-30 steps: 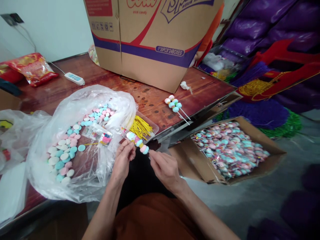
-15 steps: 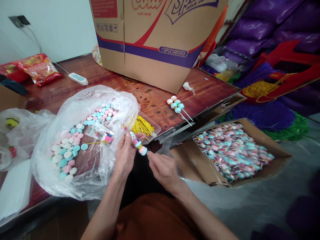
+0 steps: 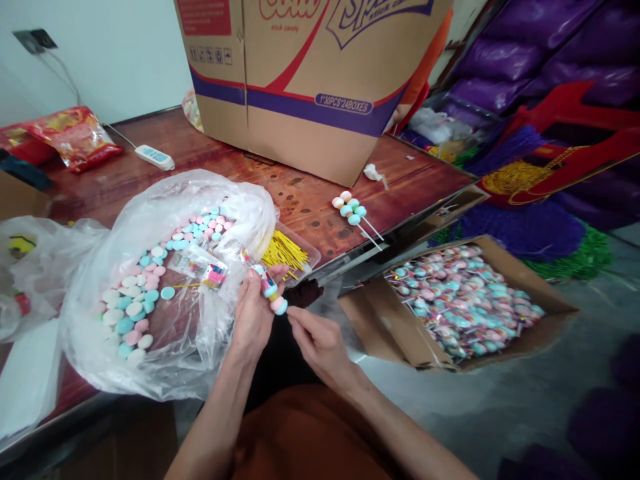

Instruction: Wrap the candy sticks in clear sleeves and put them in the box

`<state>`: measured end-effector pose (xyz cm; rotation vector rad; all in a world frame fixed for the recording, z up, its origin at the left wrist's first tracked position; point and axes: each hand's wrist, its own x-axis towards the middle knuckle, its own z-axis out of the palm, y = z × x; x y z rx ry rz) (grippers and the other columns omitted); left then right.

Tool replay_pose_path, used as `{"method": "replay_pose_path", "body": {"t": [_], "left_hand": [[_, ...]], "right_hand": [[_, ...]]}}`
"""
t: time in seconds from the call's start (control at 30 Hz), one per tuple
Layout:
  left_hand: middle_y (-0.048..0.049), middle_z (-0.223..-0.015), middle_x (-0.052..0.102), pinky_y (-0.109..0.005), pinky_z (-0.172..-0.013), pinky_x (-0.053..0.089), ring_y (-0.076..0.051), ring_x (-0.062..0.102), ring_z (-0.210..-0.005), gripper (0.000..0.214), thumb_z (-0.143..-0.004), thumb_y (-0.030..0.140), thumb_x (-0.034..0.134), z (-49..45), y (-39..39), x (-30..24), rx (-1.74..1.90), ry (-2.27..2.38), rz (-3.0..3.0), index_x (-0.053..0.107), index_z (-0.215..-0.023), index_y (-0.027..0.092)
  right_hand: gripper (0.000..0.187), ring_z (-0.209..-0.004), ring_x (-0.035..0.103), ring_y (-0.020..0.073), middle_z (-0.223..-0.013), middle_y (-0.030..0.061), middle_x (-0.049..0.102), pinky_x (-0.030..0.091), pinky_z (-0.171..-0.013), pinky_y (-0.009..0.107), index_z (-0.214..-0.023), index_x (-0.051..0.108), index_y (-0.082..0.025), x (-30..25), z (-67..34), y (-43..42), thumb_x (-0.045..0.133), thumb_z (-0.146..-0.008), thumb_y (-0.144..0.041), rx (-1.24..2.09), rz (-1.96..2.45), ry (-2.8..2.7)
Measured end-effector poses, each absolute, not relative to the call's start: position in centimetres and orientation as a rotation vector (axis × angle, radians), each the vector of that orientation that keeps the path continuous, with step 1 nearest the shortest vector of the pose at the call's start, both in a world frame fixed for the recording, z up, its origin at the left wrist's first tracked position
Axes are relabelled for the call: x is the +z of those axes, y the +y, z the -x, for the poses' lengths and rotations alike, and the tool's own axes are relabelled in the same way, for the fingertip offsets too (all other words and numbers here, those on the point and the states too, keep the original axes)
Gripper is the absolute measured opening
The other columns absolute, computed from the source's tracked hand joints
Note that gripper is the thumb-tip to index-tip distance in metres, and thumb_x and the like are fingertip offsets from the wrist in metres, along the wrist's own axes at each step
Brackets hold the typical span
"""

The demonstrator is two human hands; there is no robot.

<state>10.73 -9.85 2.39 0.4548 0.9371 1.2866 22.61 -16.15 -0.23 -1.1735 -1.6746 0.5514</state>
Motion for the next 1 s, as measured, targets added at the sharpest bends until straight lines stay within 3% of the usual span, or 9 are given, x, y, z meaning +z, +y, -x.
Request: {"method": "replay_pose_path", "body": {"t": [0.13,0.3,0.5,0.67,0.8,0.9,1.0], "left_hand": [[-0.0049,-0.106,0.074,-0.039,-0.099,0.049,-0.024,0.068,-0.113,0.033,-0.088,0.054,0.065,-11.0,-10.2,2.8,1.309,0.886,-0.454,0.067,-0.099,0.023],[-0.0044,-0.092,0.072,-0.036,-0.094,0.051,-0.023,0.069,-0.104,0.03,-0.088,0.05,0.067,-10.7,-10.3,2.9,1.225,0.848,-0.628,0.067,-0.089,0.019],[-0.002,-0.082,0.069,-0.032,-0.087,0.052,-0.021,0.071,-0.093,0.022,-0.088,0.041,0.07,-10.7,-10.1,2.5,1.183,0.836,-0.652,0.066,-0.087,0.019],[-0.002,-0.081,0.068,-0.031,-0.087,0.052,-0.02,0.072,-0.091,0.027,-0.087,0.044,0.07,-11.2,-10.5,2.8,1.219,0.861,-0.661,0.065,-0.08,0.018],[-0.0026,-0.08,0.069,-0.033,-0.086,0.054,-0.022,0.072,-0.093,0.036,-0.084,0.053,0.071,-10.8,-10.4,2.7,1.174,0.834,-0.569,0.065,-0.084,0.018],[-0.006,-0.088,0.073,-0.036,-0.086,0.055,-0.025,0.072,-0.097,0.044,-0.081,0.061,0.071,-9.9,-9.8,2.5,1.174,0.823,-0.479,0.066,-0.09,0.018],[-0.007,-0.096,0.074,-0.038,-0.088,0.055,-0.024,0.072,-0.097,0.039,-0.082,0.053,0.074,-9.1,-9.3,2.6,1.204,0.822,-0.472,0.067,-0.095,0.017]], "right_hand": [[0.021,-0.058,0.054,0.0106,-0.071,0.0012,0.065,0.043,-0.056,0.021,-0.097,0.074,-0.016,0.2,-22.6,-16.0,0.055,-0.096,-0.024,0.966,1.197,-1.387],[0.023,-0.051,0.042,0.0085,-0.059,-0.0033,0.05,0.034,-0.048,0.02,-0.089,0.074,-0.015,0.6,-23.9,-14.9,0.06,-0.091,-0.033,1.298,1.174,-1.187],[0.022,-0.062,0.057,0.012,-0.075,0.0022,0.067,0.046,-0.06,0.022,-0.091,0.073,-0.017,0.6,-23.4,-15.2,0.054,-0.096,-0.026,0.871,1.236,-1.405],[0.023,-0.065,0.062,0.0137,-0.077,0.0052,0.07,0.05,-0.066,0.024,-0.095,0.07,-0.018,0.2,-21.5,-15.7,0.047,-0.099,-0.017,0.483,1.238,-1.546],[0.019,-0.065,0.061,0.0121,-0.078,0.0031,0.068,0.049,-0.066,0.023,-0.096,0.068,-0.018,0.4,-21.6,-15.3,0.049,-0.099,-0.02,0.648,1.211,-1.458],[0.021,-0.056,0.05,0.01,-0.067,-0.0017,0.058,0.041,-0.055,0.022,-0.092,0.067,-0.017,0.7,-22.3,-15.2,0.051,-0.099,-0.029,0.917,1.231,-1.376],[0.025,-0.052,0.04,0.0088,-0.06,-0.0049,0.046,0.033,-0.049,0.022,-0.09,0.066,-0.017,1.0,-22.9,-15.2,0.051,-0.098,-0.035,1.104,1.252,-1.289]]}}
